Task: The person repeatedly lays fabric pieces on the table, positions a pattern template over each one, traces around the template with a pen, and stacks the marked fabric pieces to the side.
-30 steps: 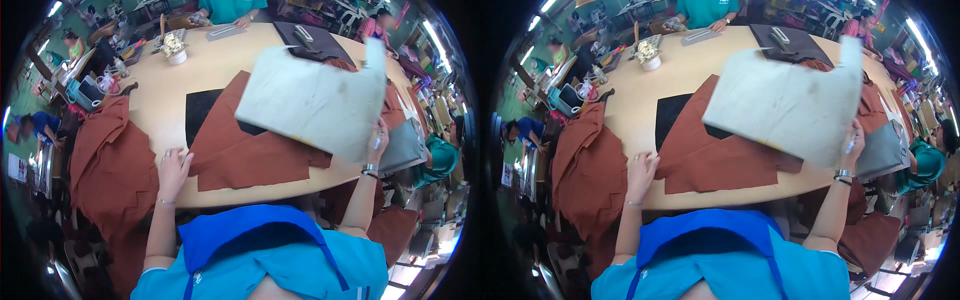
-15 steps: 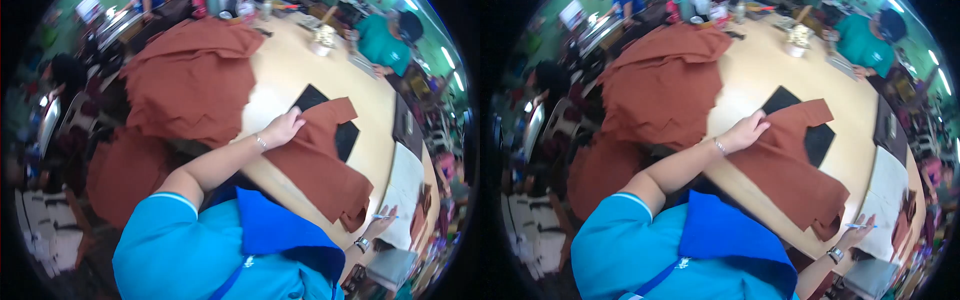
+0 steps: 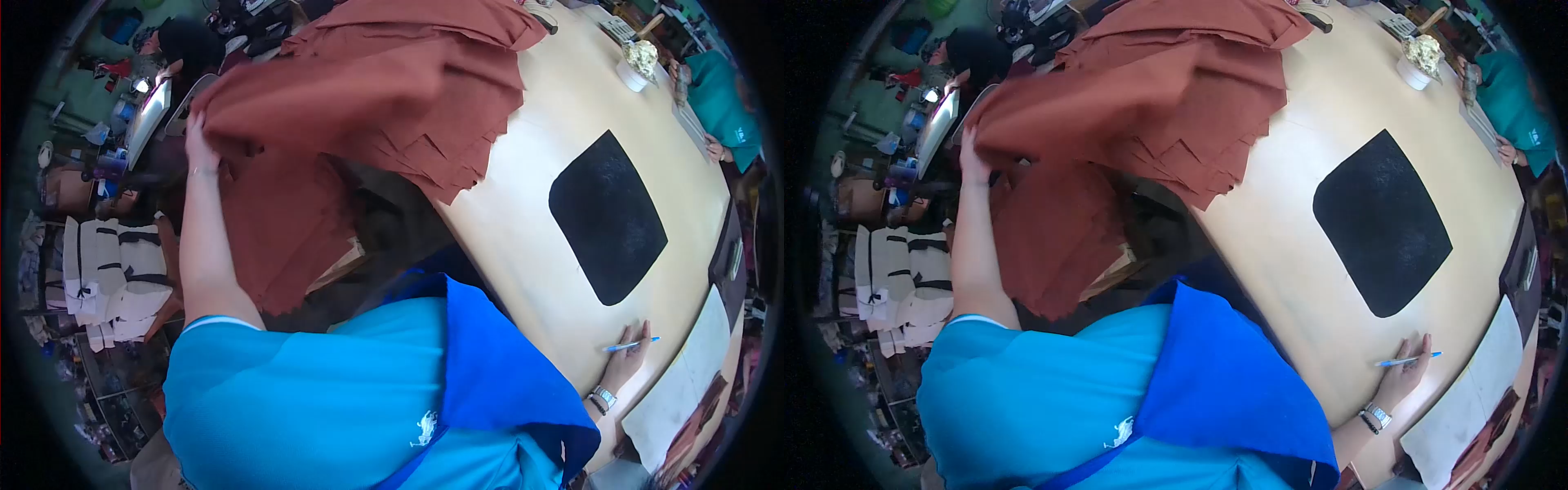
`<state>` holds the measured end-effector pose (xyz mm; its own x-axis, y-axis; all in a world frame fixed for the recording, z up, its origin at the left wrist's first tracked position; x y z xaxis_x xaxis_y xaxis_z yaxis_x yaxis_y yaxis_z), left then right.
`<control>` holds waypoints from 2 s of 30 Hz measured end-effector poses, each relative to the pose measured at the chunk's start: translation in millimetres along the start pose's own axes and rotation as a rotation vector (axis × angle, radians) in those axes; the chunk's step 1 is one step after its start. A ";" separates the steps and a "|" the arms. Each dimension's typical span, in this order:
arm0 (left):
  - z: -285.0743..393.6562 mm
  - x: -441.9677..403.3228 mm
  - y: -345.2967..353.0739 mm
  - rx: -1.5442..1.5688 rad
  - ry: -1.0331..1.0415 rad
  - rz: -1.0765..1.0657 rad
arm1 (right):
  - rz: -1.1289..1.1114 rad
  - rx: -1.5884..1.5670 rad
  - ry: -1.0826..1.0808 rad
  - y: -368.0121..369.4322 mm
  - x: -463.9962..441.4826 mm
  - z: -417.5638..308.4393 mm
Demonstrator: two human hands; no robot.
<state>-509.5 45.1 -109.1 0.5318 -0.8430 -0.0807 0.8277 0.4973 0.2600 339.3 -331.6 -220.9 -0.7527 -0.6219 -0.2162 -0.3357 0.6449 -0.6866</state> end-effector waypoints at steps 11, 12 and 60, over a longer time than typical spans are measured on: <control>-42.3 136.4 -298.5 -1.333 -0.225 0.967 | -0.006 0.048 -0.048 -3.9 0.4 -12.1; -38.0 138.0 -257.8 -1.516 -0.162 0.933 | 0.002 0.055 -0.061 -4.5 0.2 -11.0; -58.0 450.7 394.6 -0.329 1.023 -1.450 | 0.220 -0.105 -0.474 -64.4 24.4 -165.3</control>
<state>67.2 -126.7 -98.7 -0.7873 -0.2149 -0.5779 0.6159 -0.3188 -0.7205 248.9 -314.9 -67.3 -0.4812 -0.5836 -0.6541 -0.2722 0.8088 -0.5213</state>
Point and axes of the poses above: each hand's wrist, its own x-axis away from the middle knuckle, its own y-axis out of the palm, z = x × y, the point moved 7 cm from there along -x, towards the middle knuckle, and after that the axes turned 3 degrees about z, right-handed, at the moved point
